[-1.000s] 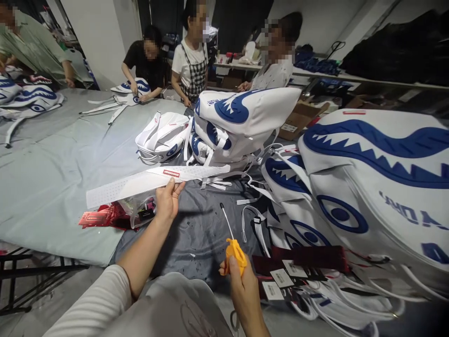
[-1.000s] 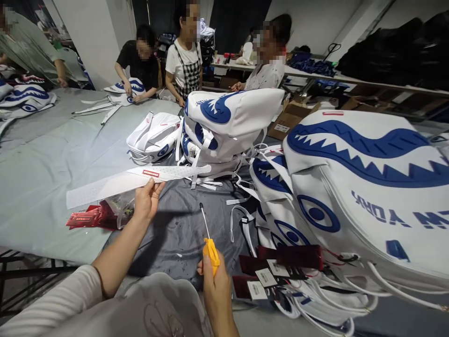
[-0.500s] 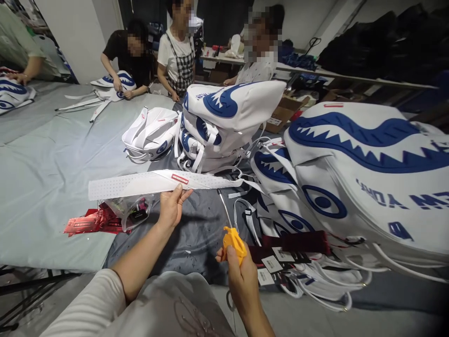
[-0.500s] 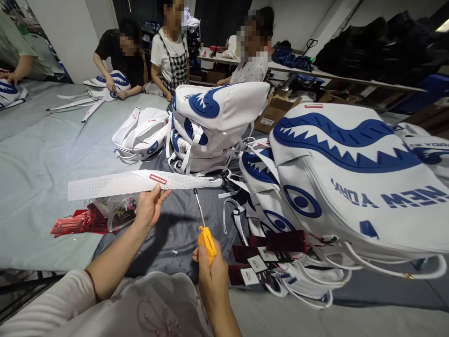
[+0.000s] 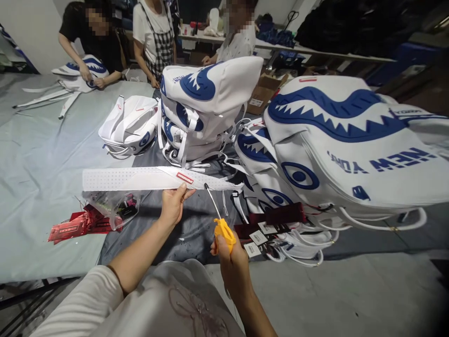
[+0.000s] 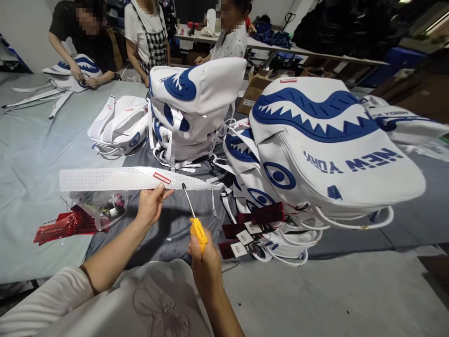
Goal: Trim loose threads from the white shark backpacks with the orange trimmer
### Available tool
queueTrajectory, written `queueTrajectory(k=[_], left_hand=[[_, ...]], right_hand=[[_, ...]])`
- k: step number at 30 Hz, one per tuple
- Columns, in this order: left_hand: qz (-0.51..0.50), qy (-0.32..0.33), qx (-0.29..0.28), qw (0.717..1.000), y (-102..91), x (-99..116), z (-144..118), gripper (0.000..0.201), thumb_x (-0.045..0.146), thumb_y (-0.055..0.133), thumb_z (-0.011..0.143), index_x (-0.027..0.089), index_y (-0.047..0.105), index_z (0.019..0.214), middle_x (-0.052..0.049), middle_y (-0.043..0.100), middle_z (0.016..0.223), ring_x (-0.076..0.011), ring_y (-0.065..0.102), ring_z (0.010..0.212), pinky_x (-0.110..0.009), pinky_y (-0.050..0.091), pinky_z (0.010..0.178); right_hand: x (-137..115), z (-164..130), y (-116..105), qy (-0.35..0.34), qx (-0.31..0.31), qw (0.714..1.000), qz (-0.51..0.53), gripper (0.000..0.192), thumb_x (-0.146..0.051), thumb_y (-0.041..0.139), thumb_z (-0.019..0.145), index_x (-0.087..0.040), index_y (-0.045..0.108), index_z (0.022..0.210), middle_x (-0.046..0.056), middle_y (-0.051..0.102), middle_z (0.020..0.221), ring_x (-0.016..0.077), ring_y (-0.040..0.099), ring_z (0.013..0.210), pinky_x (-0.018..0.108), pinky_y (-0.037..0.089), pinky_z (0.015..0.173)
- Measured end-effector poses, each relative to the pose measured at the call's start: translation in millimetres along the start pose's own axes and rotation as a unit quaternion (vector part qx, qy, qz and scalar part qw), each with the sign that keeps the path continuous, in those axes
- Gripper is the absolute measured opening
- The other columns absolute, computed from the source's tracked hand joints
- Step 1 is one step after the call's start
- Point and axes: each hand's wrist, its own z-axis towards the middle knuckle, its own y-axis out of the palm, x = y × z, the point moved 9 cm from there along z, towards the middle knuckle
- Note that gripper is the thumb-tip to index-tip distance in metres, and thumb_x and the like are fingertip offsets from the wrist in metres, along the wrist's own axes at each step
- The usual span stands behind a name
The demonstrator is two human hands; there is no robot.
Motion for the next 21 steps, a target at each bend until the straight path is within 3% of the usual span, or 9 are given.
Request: queueTrajectory(k=[6,21], left_hand=[[0.013,-0.008,0.0,1.0,-2.7,-10,3,0.036,0.034,0.089,0.06,0.018,0.07,0.086,-0.001,0.073,0.084,-0.0178,0.069,0.088,-0.039,0.058,0.087],[0.017,-0.045,0.03,0.998,-17.8,-23,-1,0.037,0.036,0.086,0.06,0.019,0.067,0.087,0.0,0.071,0.08,-0.0136,0.066,0.072,-0.033,0.056,0.081]], right_hand=[[2,-7,-13,-0.031,-0.01,0.996,-0.08,0.047,-0.05,0.039,0.096,-0.017,0.06,0.12,0.002,0.064,0.067,0.0181,0.06,0.057,0.03,0.045,0.059],[11,-15,-18,0.005,-0.054,0.989,-0.14,0.052,-0.054,0.035,0.094,-0.018,0.062,0.12,0.005,0.068,0.071,0.0209,0.063,0.057,0.031,0.045,0.057]])
